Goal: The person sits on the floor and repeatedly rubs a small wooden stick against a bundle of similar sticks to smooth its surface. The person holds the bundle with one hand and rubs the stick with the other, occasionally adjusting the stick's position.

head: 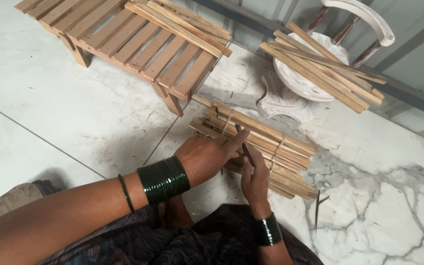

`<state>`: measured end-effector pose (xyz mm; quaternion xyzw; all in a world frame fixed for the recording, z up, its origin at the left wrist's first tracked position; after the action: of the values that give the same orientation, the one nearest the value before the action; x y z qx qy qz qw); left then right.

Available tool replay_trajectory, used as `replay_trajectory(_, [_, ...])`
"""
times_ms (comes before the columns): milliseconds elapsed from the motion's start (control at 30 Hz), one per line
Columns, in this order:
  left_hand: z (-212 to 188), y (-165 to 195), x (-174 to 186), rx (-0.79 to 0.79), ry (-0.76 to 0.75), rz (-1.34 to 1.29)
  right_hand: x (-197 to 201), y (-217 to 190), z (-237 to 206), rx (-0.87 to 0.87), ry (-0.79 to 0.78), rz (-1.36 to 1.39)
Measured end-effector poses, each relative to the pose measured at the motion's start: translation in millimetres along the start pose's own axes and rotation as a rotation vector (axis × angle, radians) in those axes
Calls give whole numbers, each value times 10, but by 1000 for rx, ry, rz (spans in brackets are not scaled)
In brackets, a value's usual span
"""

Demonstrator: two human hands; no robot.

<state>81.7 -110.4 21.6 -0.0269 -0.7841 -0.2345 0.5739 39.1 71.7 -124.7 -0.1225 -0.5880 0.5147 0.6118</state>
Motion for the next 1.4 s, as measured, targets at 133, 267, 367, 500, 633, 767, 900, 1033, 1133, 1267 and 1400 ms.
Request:
replay_trajectory(133, [19, 23, -38, -58, 4, 24, -186, 351, 70, -174, -93, -221])
replay_trajectory(267, [-12, -54, -40, -66, 84, 21, -167, 460, 117, -223, -99, -205])
replay_trajectory(367, [-31, -100, -54, -46, 105, 57, -33, 150, 55, -66, -43, -189])
replay_trajectory(500, [-67, -17, -70, -98, 162, 88, 96, -333, -51, 191, 40, -59])
replay_trajectory(633, [-48, 53, -79, -90, 62, -29, 43, -210, 29, -45, -5, 42])
replay_trajectory(767, [-102, 18, 71, -86, 216, -179, -3, 30, 141, -173, -96, -217])
replay_trajectory(900, [-109, -107, 194, 28, 254, -144, 60, -70, 78, -199, -138, -104])
replay_trajectory(1033, [-133, -146, 200, 109, 268, -71, 98, -450, -59, 124, -87, 80])
replay_trajectory(1133, [-110, -119, 170, 94, 259, -5, 29, -410, -65, 178, -6, 69])
replay_trajectory(1267, [-101, -103, 211, 22, 361, 71, -147, 92, 103, -152, -86, -122])
replay_trajectory(1400, [-100, -117, 239, 13, 356, 86, -89, 178, 160, -221, -139, -133])
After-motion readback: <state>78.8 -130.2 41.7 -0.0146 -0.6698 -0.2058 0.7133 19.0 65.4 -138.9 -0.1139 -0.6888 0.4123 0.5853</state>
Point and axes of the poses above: each hand's wrist, its own z-axis towards the middle knuckle, its own x-axis out of the back of the hand, y = z × x, the point moved 4 cm from there along z, towards the middle knuckle, and after that the axes turned 13 degrees about -y, right-handed, at the moved point
